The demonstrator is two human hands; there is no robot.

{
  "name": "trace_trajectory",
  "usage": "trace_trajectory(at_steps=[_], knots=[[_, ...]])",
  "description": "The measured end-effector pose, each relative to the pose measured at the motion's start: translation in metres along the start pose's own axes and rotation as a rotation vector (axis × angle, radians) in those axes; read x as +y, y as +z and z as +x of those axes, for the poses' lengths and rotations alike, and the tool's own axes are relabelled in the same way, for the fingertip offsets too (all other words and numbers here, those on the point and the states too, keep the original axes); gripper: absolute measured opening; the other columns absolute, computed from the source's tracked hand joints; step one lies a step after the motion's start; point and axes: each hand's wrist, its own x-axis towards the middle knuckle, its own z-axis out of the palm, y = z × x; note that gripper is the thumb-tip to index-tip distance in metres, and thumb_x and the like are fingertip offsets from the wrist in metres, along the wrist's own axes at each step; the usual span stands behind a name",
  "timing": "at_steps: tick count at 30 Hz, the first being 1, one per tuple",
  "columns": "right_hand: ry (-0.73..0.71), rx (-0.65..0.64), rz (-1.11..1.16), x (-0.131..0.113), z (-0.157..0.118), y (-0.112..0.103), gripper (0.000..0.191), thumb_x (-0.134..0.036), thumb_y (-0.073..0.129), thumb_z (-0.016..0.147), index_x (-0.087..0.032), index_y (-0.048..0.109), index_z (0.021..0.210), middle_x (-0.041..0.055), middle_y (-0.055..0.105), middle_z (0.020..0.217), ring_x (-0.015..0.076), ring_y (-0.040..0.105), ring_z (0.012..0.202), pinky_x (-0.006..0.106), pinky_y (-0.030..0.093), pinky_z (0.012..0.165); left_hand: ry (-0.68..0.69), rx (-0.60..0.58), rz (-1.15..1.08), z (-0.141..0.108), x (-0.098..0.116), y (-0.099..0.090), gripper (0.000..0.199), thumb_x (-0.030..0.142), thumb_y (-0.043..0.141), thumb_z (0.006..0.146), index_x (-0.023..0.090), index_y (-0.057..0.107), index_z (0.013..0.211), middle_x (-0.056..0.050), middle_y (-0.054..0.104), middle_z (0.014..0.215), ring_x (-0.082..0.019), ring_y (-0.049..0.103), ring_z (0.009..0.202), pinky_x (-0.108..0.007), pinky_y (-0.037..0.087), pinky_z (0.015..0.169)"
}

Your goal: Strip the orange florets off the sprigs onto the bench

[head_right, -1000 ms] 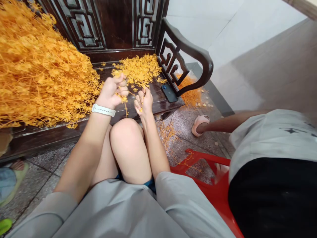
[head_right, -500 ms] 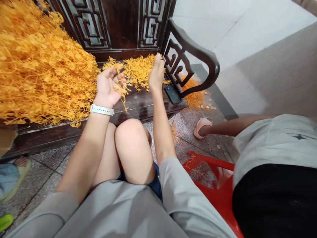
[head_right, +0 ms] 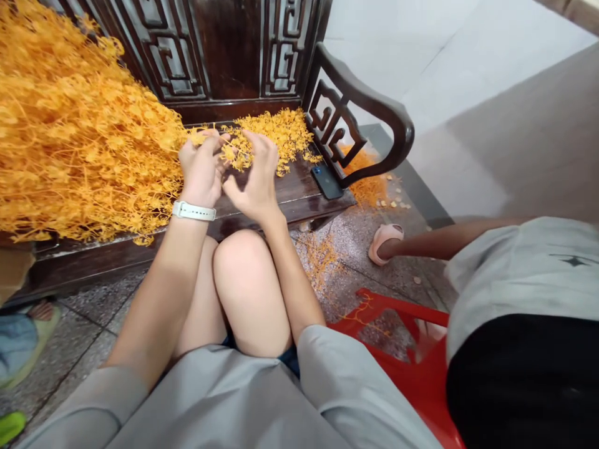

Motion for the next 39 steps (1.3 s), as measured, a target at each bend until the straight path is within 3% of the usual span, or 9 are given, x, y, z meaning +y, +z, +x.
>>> trace_trajectory(at_steps=[4, 7, 10, 14, 18, 26, 30, 33, 39], knots=[[-0.104, -0.233, -0.131, 0.001, 0.002, -0.005, 0.060, -0.026, 0.050, 0.104, -0.028, 0.045, 0.164, 0.0145, 0.047, 0.163, 0.0384, 0.042, 0.158, 0.068, 0.036, 0.131, 0.015, -0.066, 0.027, -0.005, 0.004, 0.002, 0.022, 0.041, 0.080, 0.097, 0.024, 0.065, 0.097, -0.005, 0.078, 0.098, -0.017, 0.076, 0.092, -0.021, 0.057, 0.070], [-0.084, -0.203, -0.035, 0.013, 0.003, -0.005, 0.048, -0.024, 0.042, 0.107, -0.026, 0.058, 0.152, 0.0133, 0.061, 0.151, 0.0323, 0.054, 0.145, 0.060, 0.042, 0.129, -0.055, -0.133, 0.022, -0.010, 0.010, 0.002, 0.030, 0.052, 0.077, 0.099, 0.024, 0.068, 0.095, -0.008, 0.079, 0.096, -0.017, 0.076, 0.087, -0.021, 0.055, 0.064], [0.012, -0.088, 0.155, 0.018, -0.001, -0.001, 0.034, -0.039, 0.047, 0.111, -0.027, 0.068, 0.135, 0.0111, 0.070, 0.138, 0.0283, 0.064, 0.133, 0.053, 0.050, 0.123, -0.101, -0.155, 0.016, -0.011, 0.014, 0.001, 0.045, 0.066, 0.063, 0.104, 0.023, 0.073, 0.097, -0.011, 0.082, 0.100, -0.017, 0.075, 0.081, -0.021, 0.052, 0.058], [0.308, 0.034, 0.529, 0.017, -0.005, 0.009, 0.041, -0.064, 0.059, 0.105, -0.029, 0.067, 0.126, 0.0051, 0.079, 0.114, 0.0189, 0.074, 0.092, 0.037, 0.065, 0.088, -0.120, -0.181, -0.045, -0.007, 0.014, -0.003, 0.049, 0.069, 0.058, 0.106, 0.023, 0.076, 0.105, -0.010, 0.083, 0.108, -0.016, 0.074, 0.079, -0.022, 0.056, 0.061], [0.459, -0.018, 0.796, 0.015, -0.008, 0.013, 0.050, -0.068, 0.075, 0.093, -0.030, 0.065, 0.124, 0.0013, 0.080, 0.102, 0.0126, 0.068, 0.071, 0.026, 0.058, 0.062, -0.090, -0.181, -0.015, -0.006, 0.009, -0.006, 0.034, 0.060, 0.073, 0.102, 0.027, 0.075, 0.108, -0.006, 0.080, 0.099, -0.014, 0.069, 0.073, -0.022, 0.054, 0.060], [0.453, 0.013, 0.691, 0.017, -0.010, 0.016, 0.067, -0.076, 0.076, 0.088, -0.032, 0.057, 0.135, 0.0062, 0.071, 0.125, 0.0156, 0.071, 0.082, 0.031, 0.063, 0.064, 0.086, -0.163, 0.128, -0.004, -0.003, -0.003, 0.033, 0.044, 0.093, 0.088, 0.025, 0.071, 0.102, -0.001, 0.071, 0.087, -0.014, 0.070, 0.081, -0.021, 0.052, 0.063], [0.488, 0.077, 0.644, 0.023, -0.010, 0.019, 0.070, -0.082, 0.065, 0.093, -0.036, 0.050, 0.143, 0.0040, 0.069, 0.108, 0.0206, 0.074, 0.093, 0.037, 0.066, 0.078, 0.079, -0.210, 0.185, -0.011, -0.004, 0.000, 0.031, 0.040, 0.093, 0.087, 0.025, 0.070, 0.100, 0.000, 0.068, 0.081, -0.015, 0.070, 0.078, -0.023, 0.053, 0.065], [0.506, 0.153, 0.634, 0.025, -0.009, 0.019, 0.065, -0.084, 0.062, 0.094, -0.034, 0.056, 0.135, 0.0029, 0.068, 0.098, 0.0219, 0.073, 0.098, 0.039, 0.066, 0.084, 0.038, -0.279, 0.204, -0.018, -0.004, 0.004, 0.025, 0.035, 0.091, 0.088, 0.025, 0.069, 0.095, 0.001, 0.066, 0.077, -0.014, 0.066, 0.069, -0.023, 0.052, 0.061], [0.454, 0.182, 0.554, 0.024, -0.006, 0.014, 0.060, -0.084, 0.053, 0.098, -0.026, 0.066, 0.108, 0.0071, 0.072, 0.112, 0.0227, 0.071, 0.116, 0.041, 0.064, 0.102, 0.034, -0.343, 0.302, -0.025, -0.004, 0.010, 0.017, 0.026, 0.081, 0.095, 0.024, 0.068, 0.085, 0.003, 0.057, 0.064, -0.012, 0.051, 0.054, -0.021, 0.040, 0.051]])
